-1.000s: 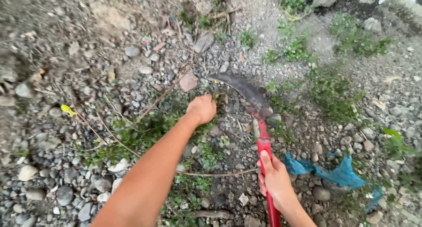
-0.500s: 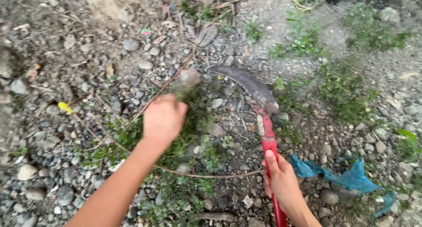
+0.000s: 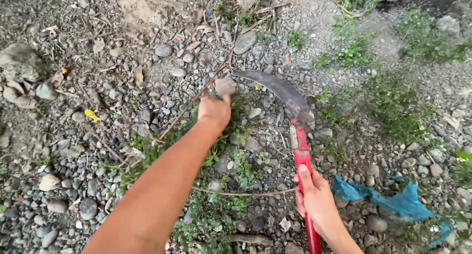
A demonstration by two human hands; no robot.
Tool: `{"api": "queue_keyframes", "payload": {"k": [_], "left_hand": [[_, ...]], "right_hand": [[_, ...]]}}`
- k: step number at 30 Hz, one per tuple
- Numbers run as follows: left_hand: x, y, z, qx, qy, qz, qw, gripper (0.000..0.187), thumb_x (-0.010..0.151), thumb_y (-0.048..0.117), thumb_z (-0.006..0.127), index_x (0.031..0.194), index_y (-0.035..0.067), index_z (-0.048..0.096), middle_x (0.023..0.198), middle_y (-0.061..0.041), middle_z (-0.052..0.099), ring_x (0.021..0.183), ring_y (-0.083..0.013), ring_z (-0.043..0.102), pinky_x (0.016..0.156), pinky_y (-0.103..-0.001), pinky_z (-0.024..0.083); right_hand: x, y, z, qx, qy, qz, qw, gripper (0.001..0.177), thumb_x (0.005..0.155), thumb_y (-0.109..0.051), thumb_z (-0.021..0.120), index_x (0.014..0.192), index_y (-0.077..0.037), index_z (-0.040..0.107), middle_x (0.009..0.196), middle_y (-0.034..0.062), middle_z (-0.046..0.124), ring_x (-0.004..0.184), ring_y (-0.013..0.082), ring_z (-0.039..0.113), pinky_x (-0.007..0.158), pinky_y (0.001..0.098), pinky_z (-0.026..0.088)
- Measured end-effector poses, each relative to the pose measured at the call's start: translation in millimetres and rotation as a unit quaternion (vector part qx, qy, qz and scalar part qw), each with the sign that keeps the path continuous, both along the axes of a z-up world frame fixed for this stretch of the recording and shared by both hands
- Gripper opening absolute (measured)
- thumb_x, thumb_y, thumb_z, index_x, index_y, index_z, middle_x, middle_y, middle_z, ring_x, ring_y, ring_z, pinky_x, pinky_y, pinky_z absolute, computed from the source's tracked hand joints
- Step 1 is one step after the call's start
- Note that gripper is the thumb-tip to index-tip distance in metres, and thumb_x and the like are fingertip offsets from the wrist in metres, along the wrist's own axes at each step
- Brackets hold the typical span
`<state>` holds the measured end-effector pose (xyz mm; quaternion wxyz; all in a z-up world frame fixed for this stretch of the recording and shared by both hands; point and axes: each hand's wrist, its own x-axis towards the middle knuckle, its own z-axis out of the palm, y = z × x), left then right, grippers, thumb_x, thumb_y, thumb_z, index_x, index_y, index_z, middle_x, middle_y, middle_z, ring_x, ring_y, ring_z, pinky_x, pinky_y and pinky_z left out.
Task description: Cutting and gathering weeds from a garden area using a sickle
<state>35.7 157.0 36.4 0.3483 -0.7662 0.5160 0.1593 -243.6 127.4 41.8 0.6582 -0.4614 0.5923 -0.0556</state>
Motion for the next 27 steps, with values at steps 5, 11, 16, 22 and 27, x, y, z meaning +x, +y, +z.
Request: {"api": "queue_keyframes", "payload": {"k": [5,11,16,22,27], "left_hand": [[6,7,-28,-0.072,0.071,0.056,0.993,0.023,0.098,0.002,0.048,0.120,0.002,0.053,0.098,-0.015,0.066,0.082,-0.0218,0.066,0.072,-0.036,0.059],[-34,52,7,-0.164,0.252,0.171,0.938,0.015,0.098,-0.007,0.045,0.100,0.003,0.056,0.070,-0.007,0.061,0.049,-0.0159,0.060,0.038,-0.022,0.059],[-20,100,31,-0.173,0.249,0.320,0.898,0.029,0.093,-0.017,0.036,0.111,0.001,0.050,0.067,-0.004,0.058,0.048,-0.0135,0.060,0.031,-0.019,0.049],[-35,73,64,-0.216,0.195,0.360,0.886,0.068,0.095,0.068,0.024,0.129,0.014,0.047,0.055,0.008,0.042,0.038,-0.0059,0.036,0.029,-0.020,0.027],[-55,32,-9,-0.142,0.150,0.196,0.959,0.105,0.075,0.079,0.062,0.151,0.019,0.021,0.155,-0.021,0.014,0.138,-0.0428,0.021,0.109,-0.056,0.025]], "right_hand": [[1,2,-1,0.000,-0.001,0.005,1.000,0.038,0.104,-0.035,0.044,0.093,-0.001,0.056,0.051,0.0065,0.042,0.033,0.0155,0.032,0.029,0.0283,0.028],[-4,6,-4,-0.004,-0.031,0.012,0.999,0.037,0.105,-0.032,0.044,0.091,0.000,0.055,0.048,0.0061,0.040,0.031,0.0158,0.030,0.028,0.0297,0.027],[-4,10,-6,-0.010,-0.039,0.001,0.999,0.037,0.104,-0.035,0.045,0.088,-0.003,0.054,0.050,0.0064,0.039,0.032,0.0163,0.030,0.029,0.0299,0.025],[4,14,-1,-0.012,-0.037,0.017,0.999,0.036,0.104,-0.035,0.045,0.088,-0.003,0.052,0.049,0.0062,0.040,0.032,0.0158,0.030,0.029,0.0294,0.024],[7,22,-6,-0.027,-0.057,0.028,0.998,0.038,0.103,-0.037,0.042,0.087,-0.003,0.049,0.045,0.0071,0.038,0.029,0.0173,0.031,0.027,0.0306,0.024]]}}
